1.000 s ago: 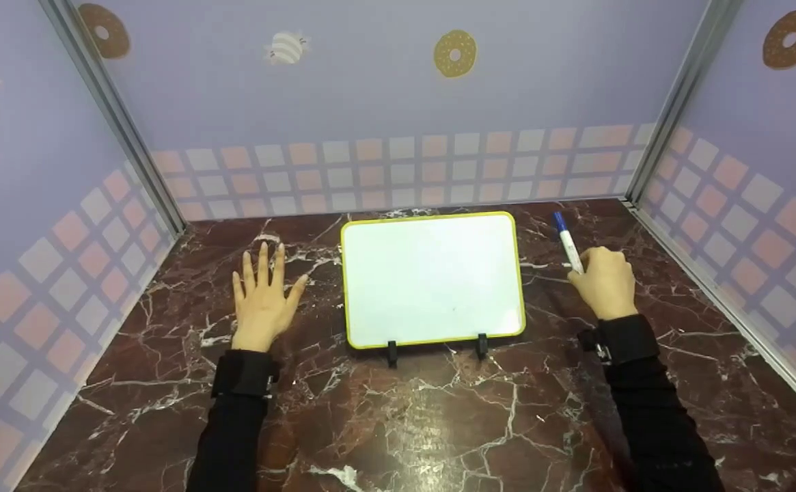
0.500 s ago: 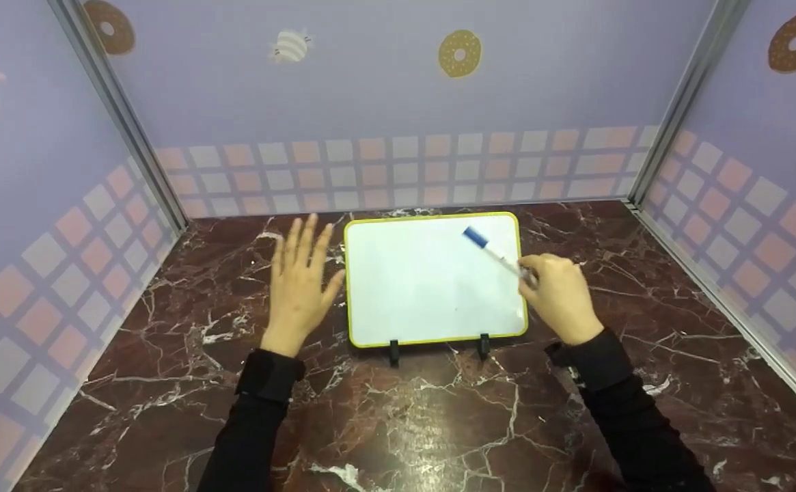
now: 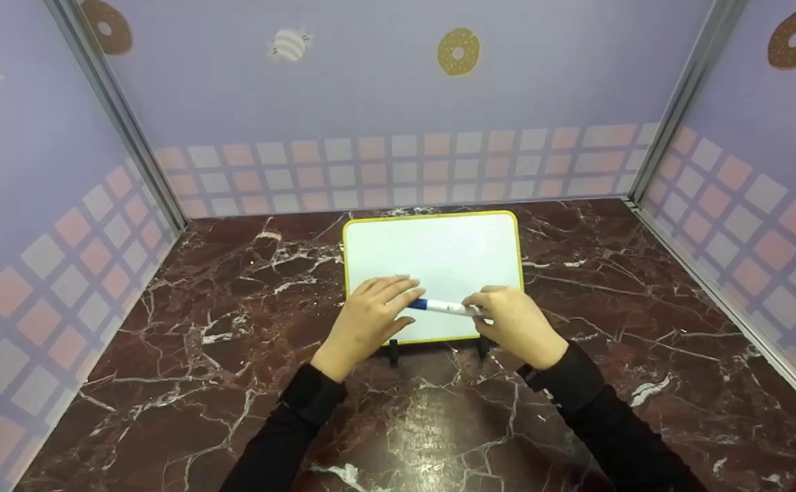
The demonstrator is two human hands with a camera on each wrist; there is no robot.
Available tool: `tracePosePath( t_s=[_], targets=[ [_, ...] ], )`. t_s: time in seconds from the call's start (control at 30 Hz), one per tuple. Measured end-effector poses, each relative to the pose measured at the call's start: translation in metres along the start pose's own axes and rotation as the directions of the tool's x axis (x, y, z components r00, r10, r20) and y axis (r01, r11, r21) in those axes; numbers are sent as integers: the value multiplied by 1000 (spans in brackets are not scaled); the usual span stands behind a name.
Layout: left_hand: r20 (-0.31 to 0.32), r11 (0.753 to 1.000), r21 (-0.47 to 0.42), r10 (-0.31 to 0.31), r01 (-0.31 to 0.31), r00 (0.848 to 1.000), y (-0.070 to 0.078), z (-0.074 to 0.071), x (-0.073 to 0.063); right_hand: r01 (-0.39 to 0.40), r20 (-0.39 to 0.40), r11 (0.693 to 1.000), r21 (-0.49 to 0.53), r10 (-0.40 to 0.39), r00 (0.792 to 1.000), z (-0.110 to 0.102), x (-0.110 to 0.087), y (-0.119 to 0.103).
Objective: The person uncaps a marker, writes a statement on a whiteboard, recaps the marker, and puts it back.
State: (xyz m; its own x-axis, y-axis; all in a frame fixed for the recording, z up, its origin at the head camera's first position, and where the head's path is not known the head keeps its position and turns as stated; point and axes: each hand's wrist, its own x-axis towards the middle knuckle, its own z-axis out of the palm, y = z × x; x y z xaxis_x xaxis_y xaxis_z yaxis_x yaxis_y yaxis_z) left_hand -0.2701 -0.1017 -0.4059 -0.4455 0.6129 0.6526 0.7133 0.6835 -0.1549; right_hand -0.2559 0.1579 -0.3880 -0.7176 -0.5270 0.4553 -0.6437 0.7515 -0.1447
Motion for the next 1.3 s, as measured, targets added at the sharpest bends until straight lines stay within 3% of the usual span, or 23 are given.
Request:
tracePosePath(
  t_s=[0.2,0.53,0.8,1.1,1.3],
  targets=[
    [-62,1000,-6,7,-7,998,2,4,-2,32,-3,999,-20,-32,999,1,0,-8],
    [-50,999,-38,-8,6,999,2,5,-1,35,-47,997,-73,-39,998,5,-1,-9],
    [-42,994,-97,-57,52,998,-1,4,-3,37,-124,996,-84,-47,991,6,1,-6],
    [-112,990,-109,-98,86,989,-20,-4,-5,-25,-174,998,-61,14,985,-2,1,1],
    [-116,981,-99,-178,167,977,-41,-16,-10,-45,-169,997,-55,35,985,-6,1,6]
  ],
)
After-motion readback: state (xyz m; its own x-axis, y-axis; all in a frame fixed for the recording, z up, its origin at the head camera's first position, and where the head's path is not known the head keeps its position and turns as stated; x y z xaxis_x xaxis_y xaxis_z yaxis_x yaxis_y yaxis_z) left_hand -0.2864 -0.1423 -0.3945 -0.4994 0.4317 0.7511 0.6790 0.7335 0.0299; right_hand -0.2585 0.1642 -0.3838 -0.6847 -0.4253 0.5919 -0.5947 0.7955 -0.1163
